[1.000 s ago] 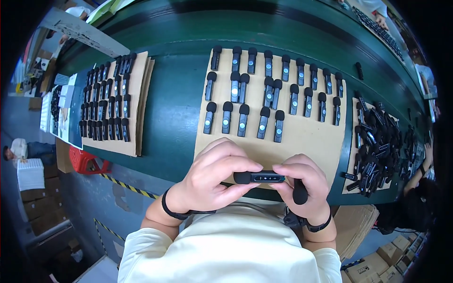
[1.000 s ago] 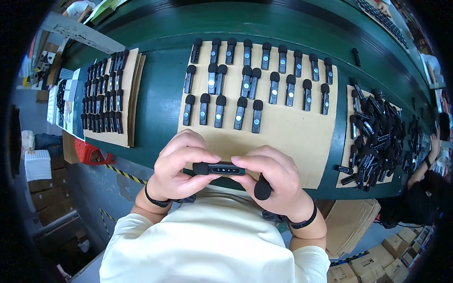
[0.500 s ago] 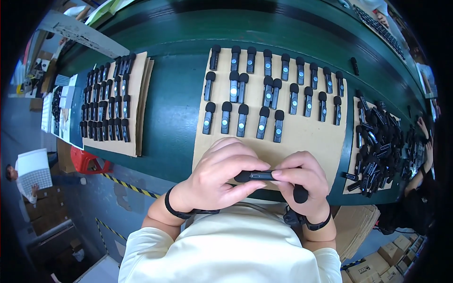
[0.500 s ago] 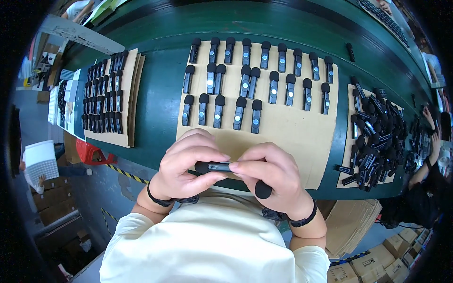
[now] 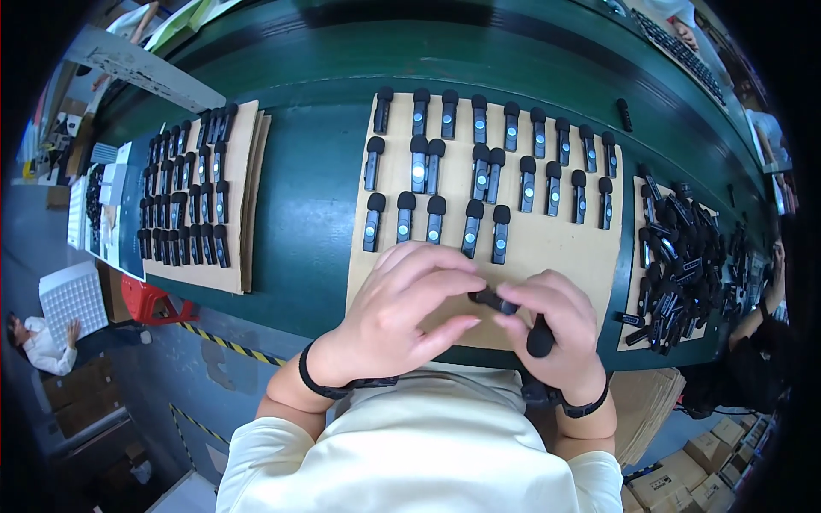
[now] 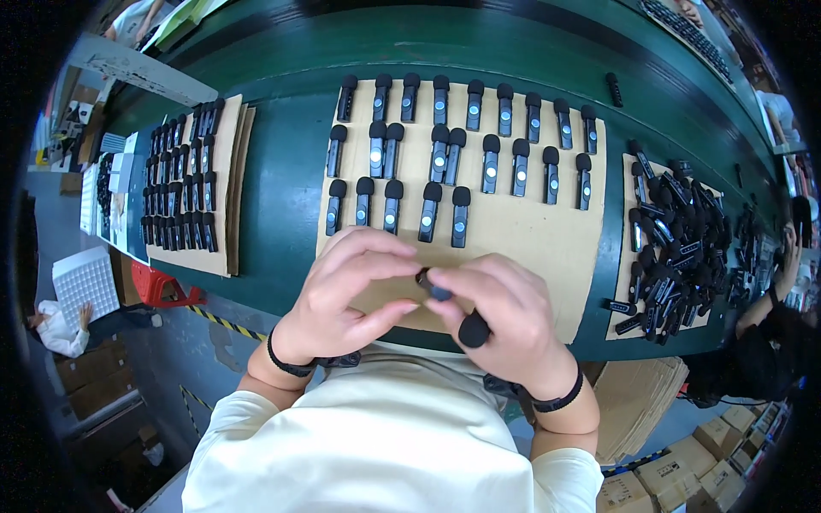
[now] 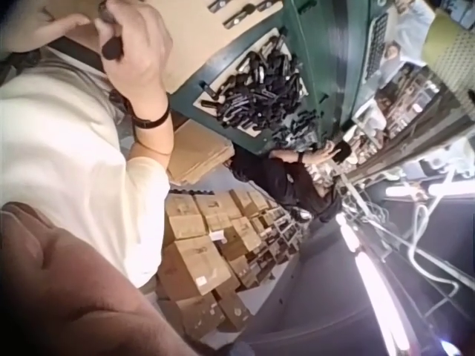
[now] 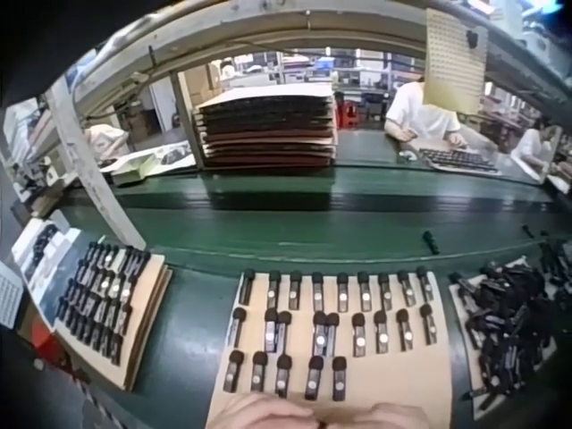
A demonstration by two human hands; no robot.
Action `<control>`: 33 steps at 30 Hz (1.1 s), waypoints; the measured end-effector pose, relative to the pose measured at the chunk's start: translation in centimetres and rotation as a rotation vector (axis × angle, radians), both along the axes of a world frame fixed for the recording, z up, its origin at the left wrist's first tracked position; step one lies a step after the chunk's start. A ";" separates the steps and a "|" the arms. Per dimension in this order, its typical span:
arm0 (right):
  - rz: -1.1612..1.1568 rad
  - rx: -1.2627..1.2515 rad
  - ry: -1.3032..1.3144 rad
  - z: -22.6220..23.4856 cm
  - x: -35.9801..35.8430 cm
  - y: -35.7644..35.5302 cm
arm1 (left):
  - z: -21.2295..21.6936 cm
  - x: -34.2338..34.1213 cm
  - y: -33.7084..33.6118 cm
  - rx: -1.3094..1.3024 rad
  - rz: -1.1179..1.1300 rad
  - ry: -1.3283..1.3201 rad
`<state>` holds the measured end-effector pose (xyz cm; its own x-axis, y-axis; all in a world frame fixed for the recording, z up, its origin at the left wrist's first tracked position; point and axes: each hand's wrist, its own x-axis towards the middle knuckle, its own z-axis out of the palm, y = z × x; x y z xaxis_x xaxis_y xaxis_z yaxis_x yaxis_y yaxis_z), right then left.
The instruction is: Assembling small electronic components by placing them onto a template board at a factory workstation.
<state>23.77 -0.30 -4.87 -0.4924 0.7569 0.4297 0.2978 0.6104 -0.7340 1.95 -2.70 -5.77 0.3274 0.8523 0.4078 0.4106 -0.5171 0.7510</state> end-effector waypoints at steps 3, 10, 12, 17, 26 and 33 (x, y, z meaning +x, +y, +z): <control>-0.102 0.106 -0.126 -0.8 0.6 1.0 | -0.4 -1.0 -0.2 -0.016 0.031 0.005; -0.241 0.256 -0.423 -3.2 1.4 1.4 | -1.6 -2.6 -0.6 -0.048 0.054 0.009; -0.213 0.214 -0.470 -3.6 1.8 0.7 | -1.4 -2.6 -0.6 -0.047 0.065 0.001; -0.200 0.153 -0.497 -4.2 1.5 0.5 | -1.3 -2.9 -0.3 -0.051 0.066 -0.009; -0.270 0.139 -0.490 -5.2 0.9 1.2 | -1.8 -3.0 -0.5 -0.084 0.035 -0.005; -0.173 -0.093 -0.158 -2.8 1.3 -0.3 | -1.4 -2.6 -0.6 -0.092 -0.008 0.003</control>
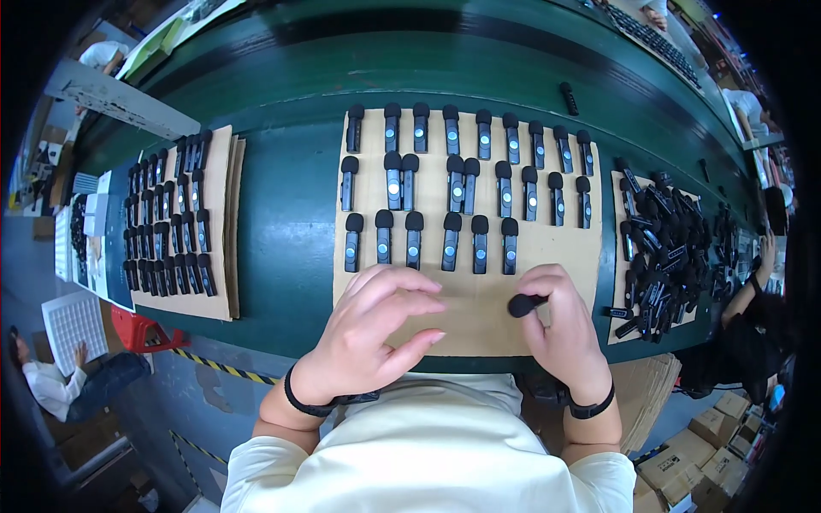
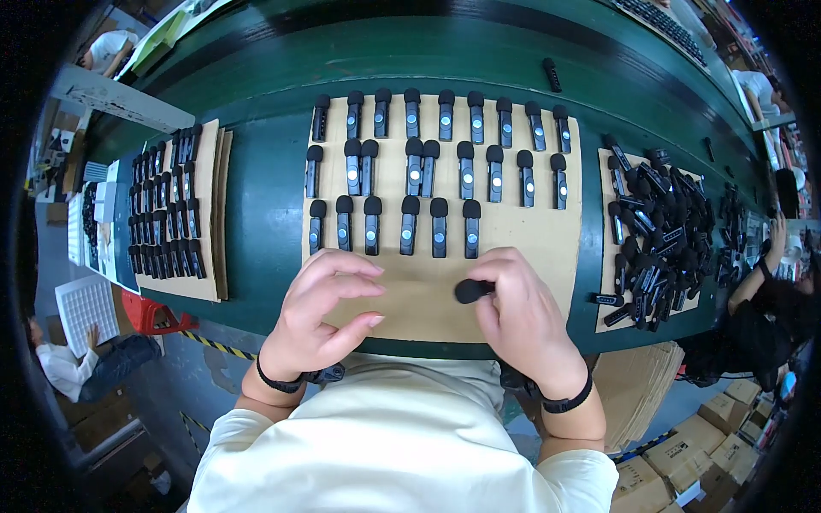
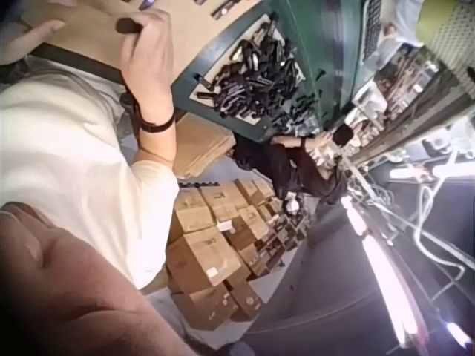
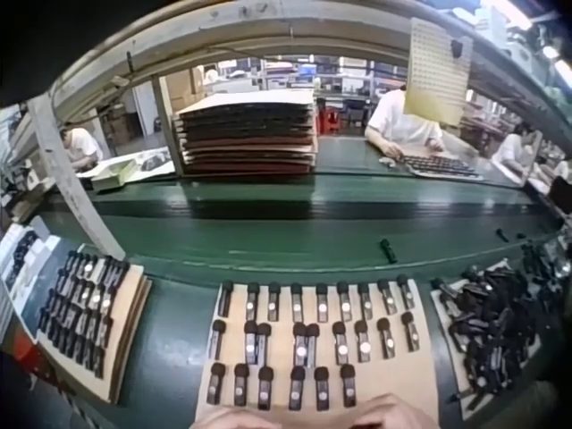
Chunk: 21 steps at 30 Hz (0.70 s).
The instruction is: Assembling small electronic components by placing them onto a template board at a factory workstation.
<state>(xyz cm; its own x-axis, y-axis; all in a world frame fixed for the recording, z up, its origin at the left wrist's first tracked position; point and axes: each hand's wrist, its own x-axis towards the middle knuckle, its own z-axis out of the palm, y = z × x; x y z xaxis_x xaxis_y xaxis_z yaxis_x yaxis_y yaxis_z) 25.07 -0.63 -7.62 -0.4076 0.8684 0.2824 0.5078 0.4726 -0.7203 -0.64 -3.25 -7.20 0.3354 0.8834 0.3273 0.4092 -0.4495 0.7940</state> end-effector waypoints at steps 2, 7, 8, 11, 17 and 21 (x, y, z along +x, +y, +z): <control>0.062 -0.010 -0.018 1.4 -0.3 -0.1 | 0.2 0.4 0.1 0.007 -0.012 -0.006; 0.212 -0.020 0.014 2.4 -1.3 -0.5 | 1.3 1.4 0.4 0.006 -0.060 -0.027; 0.224 -0.015 0.048 2.4 -1.5 -0.5 | 1.4 1.5 0.5 -0.002 -0.074 -0.032; 0.248 0.011 0.104 2.7 -2.4 -0.4 | 1.1 1.5 0.4 0.027 -0.098 -0.027; 0.206 -0.232 0.295 3.1 -2.2 -0.7 | 0.8 1.4 0.4 0.138 -0.075 -0.113; 0.240 -0.413 0.279 2.6 -1.3 -0.8 | 0.6 1.6 0.4 0.191 -0.079 -0.161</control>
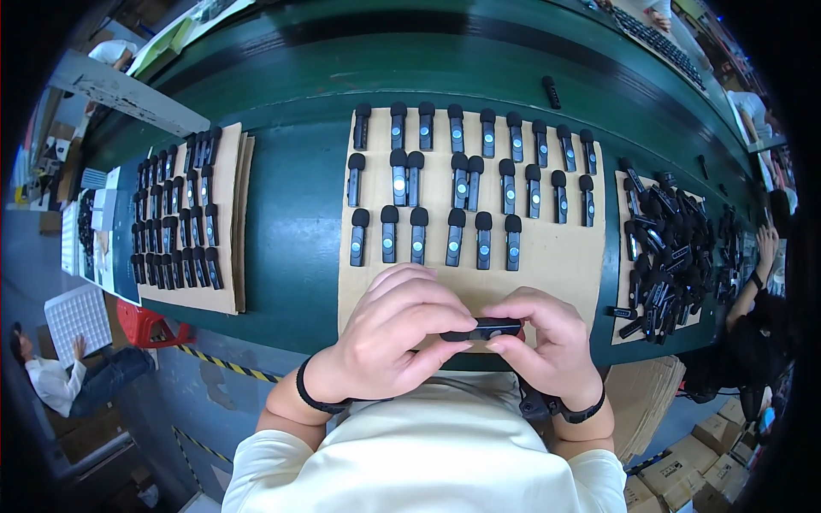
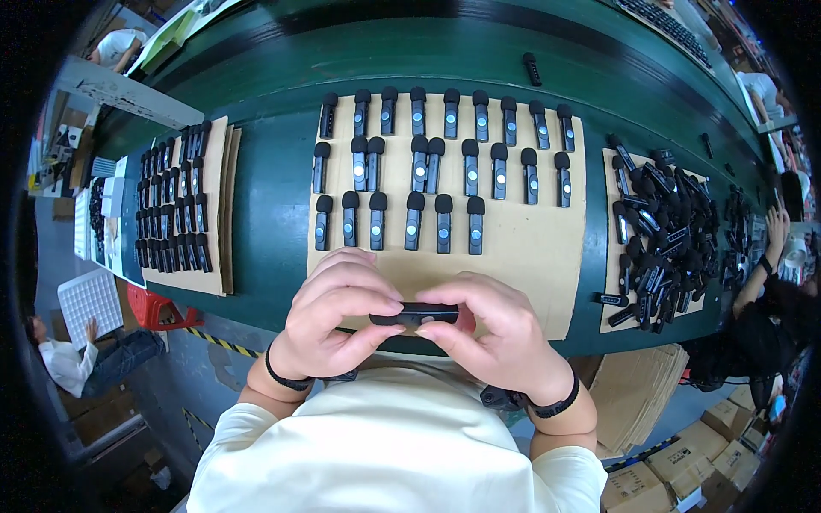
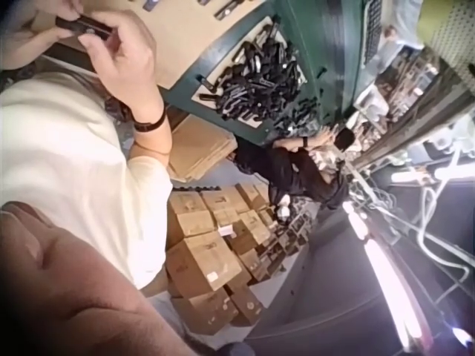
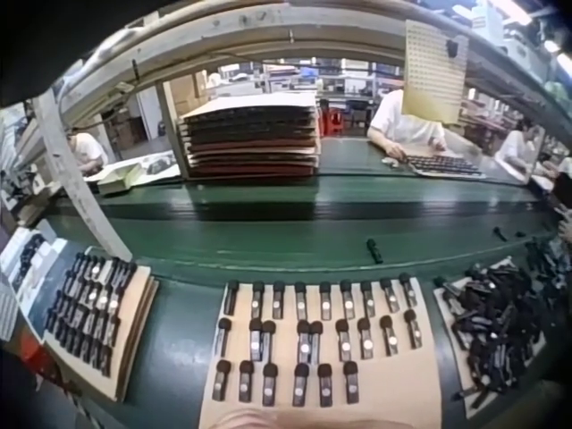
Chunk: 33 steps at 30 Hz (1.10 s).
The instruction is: Assembling small electronic components by placing them onto a template board at a factory workstation.
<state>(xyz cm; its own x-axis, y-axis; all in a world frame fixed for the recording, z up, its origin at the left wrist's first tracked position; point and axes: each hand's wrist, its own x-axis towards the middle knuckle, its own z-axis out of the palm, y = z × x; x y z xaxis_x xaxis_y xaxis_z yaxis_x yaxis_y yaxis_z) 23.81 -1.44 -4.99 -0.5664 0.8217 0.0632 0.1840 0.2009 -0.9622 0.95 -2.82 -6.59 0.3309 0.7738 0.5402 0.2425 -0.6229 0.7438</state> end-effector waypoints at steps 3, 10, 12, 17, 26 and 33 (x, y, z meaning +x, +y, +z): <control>-0.027 0.133 0.043 -0.4 -0.2 -0.1 | 0.0 0.1 -0.1 -0.029 0.003 0.002; -0.071 0.482 0.035 -1.3 -0.9 0.0 | 0.3 0.3 -0.2 -0.113 -0.007 0.045; -0.074 0.536 0.037 -1.3 -0.9 -0.1 | 0.3 0.3 -0.2 -0.122 -0.012 0.052; -0.115 0.382 0.052 -1.0 -0.6 -0.4 | 0.3 0.3 -0.2 -0.056 0.010 0.008; -0.088 0.426 0.053 -1.4 -0.4 -0.5 | 0.4 0.2 -0.2 -0.031 -0.005 0.030; -0.093 0.324 0.068 -1.0 -0.4 -0.6 | 0.4 0.1 -0.1 -0.006 -0.022 0.053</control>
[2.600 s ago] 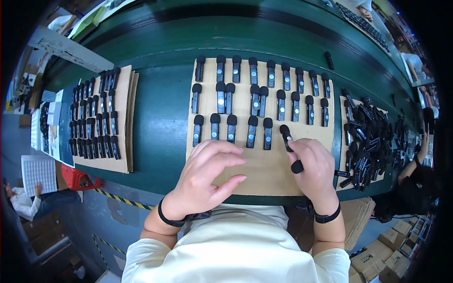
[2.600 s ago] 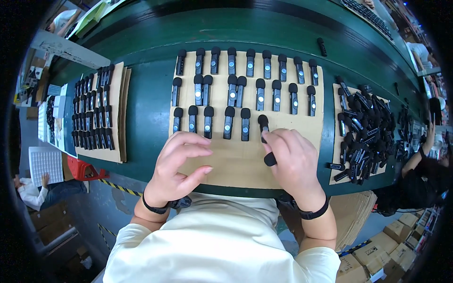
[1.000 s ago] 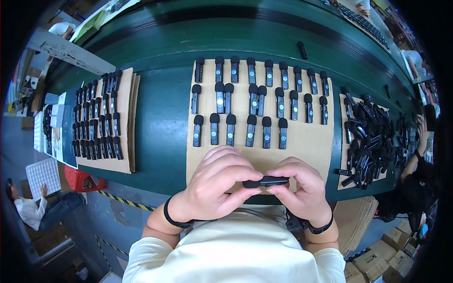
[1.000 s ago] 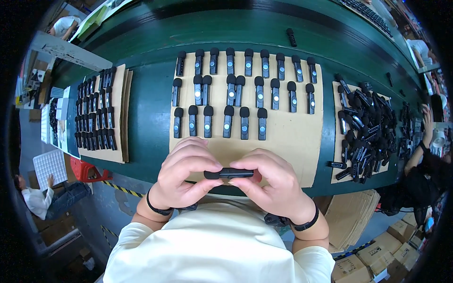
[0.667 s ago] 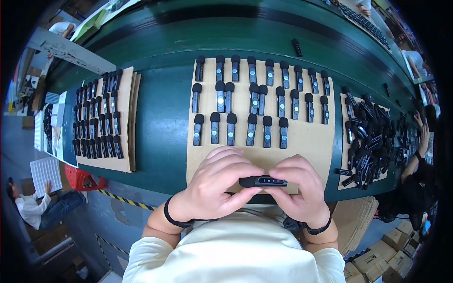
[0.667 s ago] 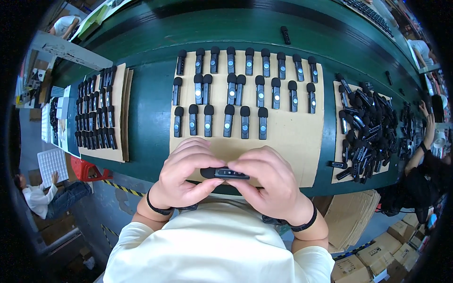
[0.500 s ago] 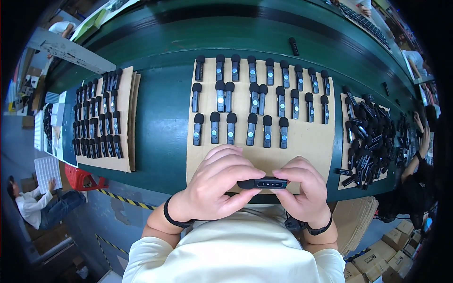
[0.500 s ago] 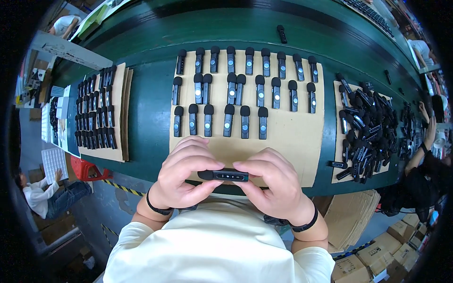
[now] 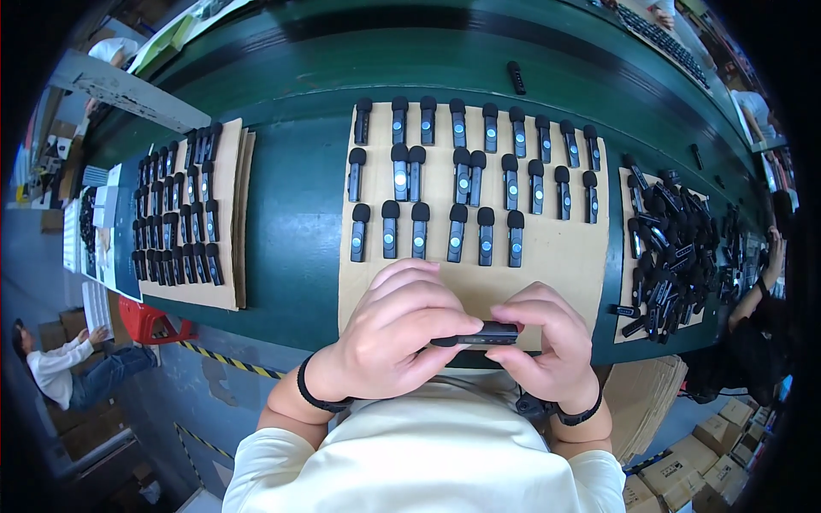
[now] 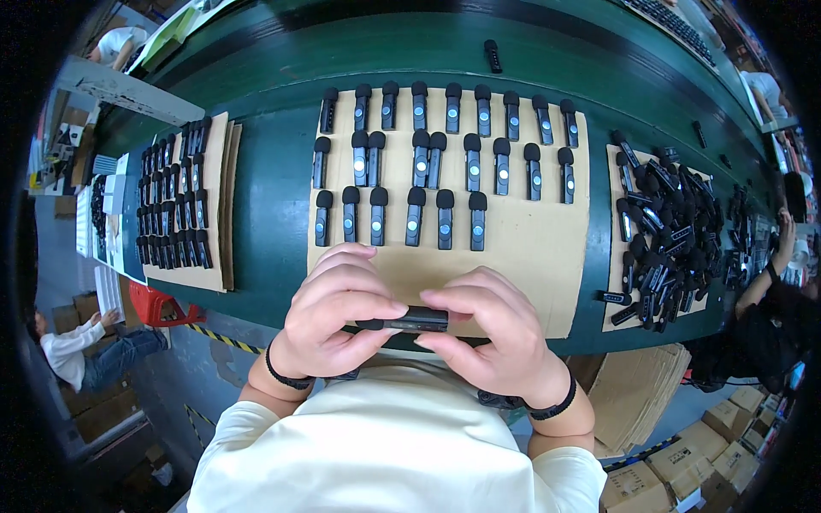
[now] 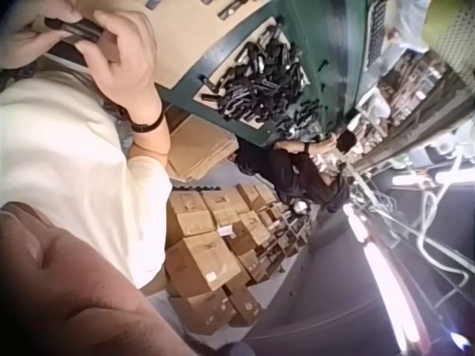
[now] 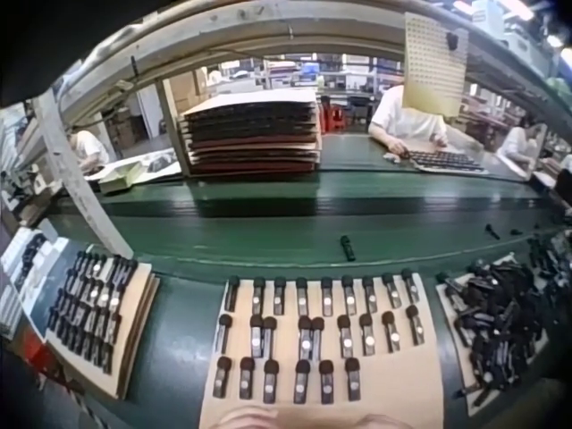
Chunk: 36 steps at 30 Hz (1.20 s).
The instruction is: Assembling small electronic components by placing them onto a template board at a factory workstation.
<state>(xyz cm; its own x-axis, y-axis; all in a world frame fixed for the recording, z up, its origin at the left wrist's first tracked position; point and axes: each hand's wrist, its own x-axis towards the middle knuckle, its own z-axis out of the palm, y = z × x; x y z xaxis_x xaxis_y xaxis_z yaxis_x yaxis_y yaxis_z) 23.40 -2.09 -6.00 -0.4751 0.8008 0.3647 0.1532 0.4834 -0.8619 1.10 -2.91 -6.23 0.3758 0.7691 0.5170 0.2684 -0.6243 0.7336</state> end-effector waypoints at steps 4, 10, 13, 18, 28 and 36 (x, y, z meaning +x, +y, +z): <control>-0.002 -0.063 0.035 -0.2 0.0 -0.2 | 0.1 0.2 -0.1 0.005 -0.002 -0.005; -0.030 0.069 0.063 -0.1 -0.4 0.1 | -0.3 0.6 0.1 -0.033 0.062 0.031; 0.002 0.110 0.036 0.0 -0.4 0.5 | -0.5 1.0 0.1 -0.052 0.070 0.094; -0.051 0.033 -0.020 0.0 0.1 0.3 | 0.0 0.8 0.0 -0.085 0.088 0.156; -0.262 0.224 -0.387 -1.5 4.2 2.8 | 0.2 -3.3 0.0 -0.079 0.221 0.176; -0.165 0.323 -0.644 -2.5 4.7 2.6 | 0.1 -6.4 0.6 -0.050 0.349 0.203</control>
<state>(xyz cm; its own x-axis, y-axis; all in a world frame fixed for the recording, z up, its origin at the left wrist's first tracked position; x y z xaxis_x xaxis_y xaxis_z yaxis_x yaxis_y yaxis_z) 28.12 0.56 -8.54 -0.5572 0.7804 0.2836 0.6734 0.6246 -0.3955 -5.30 -2.28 -6.16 0.1785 0.8910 0.4175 0.6003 -0.4348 0.6713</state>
